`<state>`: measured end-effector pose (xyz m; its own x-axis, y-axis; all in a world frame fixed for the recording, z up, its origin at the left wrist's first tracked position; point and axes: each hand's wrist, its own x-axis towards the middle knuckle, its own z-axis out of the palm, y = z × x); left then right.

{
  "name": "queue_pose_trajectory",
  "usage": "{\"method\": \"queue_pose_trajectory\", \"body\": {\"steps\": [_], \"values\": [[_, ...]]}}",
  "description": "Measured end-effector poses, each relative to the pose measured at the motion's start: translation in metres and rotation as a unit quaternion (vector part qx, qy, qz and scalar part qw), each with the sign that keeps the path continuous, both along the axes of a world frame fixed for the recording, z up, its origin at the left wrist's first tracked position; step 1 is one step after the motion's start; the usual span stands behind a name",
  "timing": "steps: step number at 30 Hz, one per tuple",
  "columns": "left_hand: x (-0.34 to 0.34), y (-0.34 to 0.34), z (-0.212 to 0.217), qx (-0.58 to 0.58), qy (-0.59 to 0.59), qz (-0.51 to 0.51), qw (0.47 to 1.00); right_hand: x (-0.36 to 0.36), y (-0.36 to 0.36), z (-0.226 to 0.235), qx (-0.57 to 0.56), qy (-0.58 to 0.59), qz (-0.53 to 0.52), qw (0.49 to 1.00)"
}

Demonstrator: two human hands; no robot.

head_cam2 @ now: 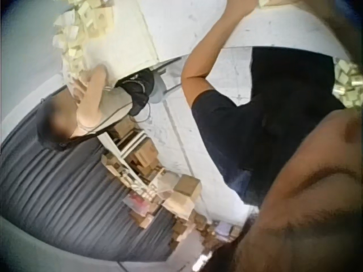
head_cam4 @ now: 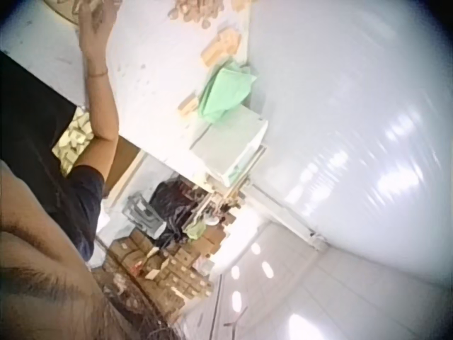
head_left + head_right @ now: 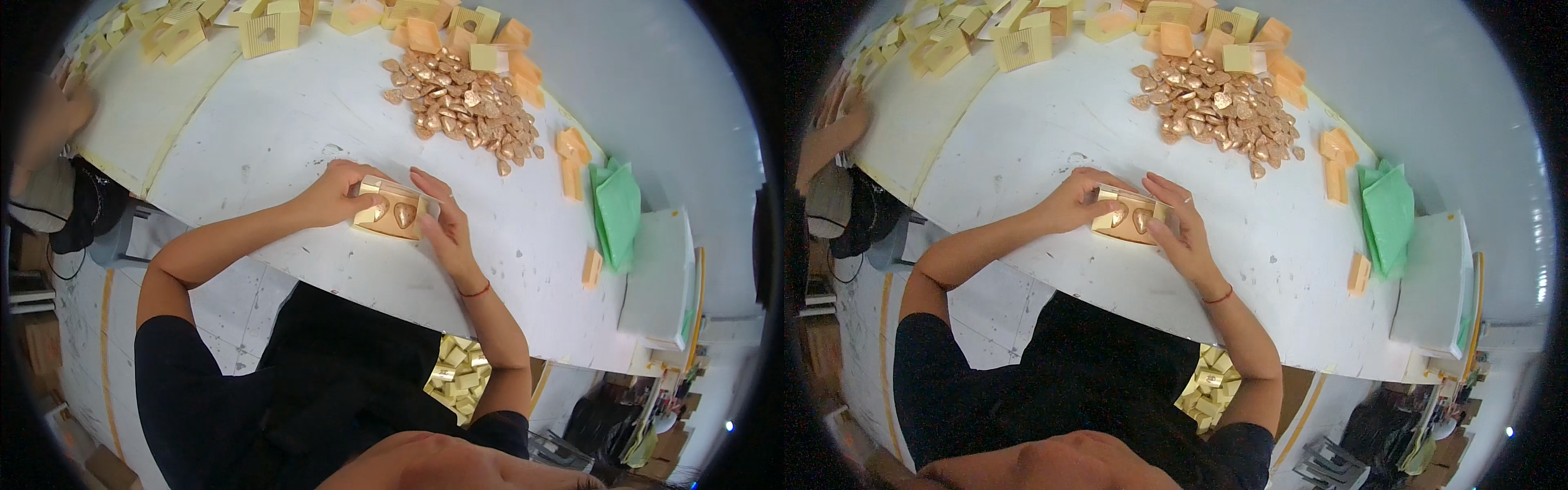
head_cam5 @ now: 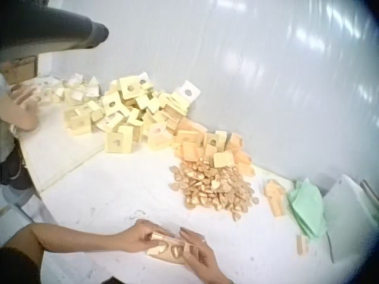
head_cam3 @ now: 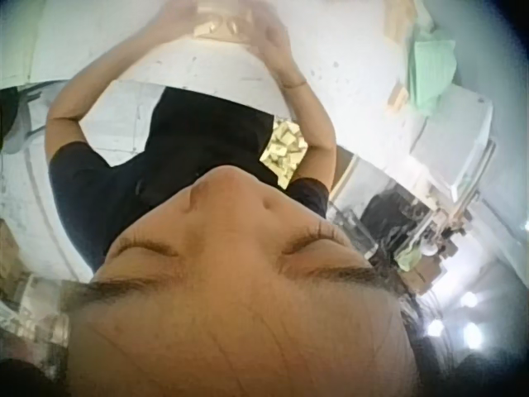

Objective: The person repeatedly picks small heart-shaped metallic pieces and places them into small rectangular boxes with two indentations. They close each box after filling it and set it aside on the table. The process continues with multiple boxes throughout the clip.

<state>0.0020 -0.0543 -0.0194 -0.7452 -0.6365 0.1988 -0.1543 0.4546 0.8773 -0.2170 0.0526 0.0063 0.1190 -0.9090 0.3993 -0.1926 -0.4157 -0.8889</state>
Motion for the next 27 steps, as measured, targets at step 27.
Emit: {"method": "queue_pose_trajectory", "body": {"steps": [27], "values": [[0.0, 0.022, 0.007, -0.023, 0.162, 0.001, 0.987, -0.004, 0.027, 0.006, -0.085, 0.208, 0.009, 0.974]]}}
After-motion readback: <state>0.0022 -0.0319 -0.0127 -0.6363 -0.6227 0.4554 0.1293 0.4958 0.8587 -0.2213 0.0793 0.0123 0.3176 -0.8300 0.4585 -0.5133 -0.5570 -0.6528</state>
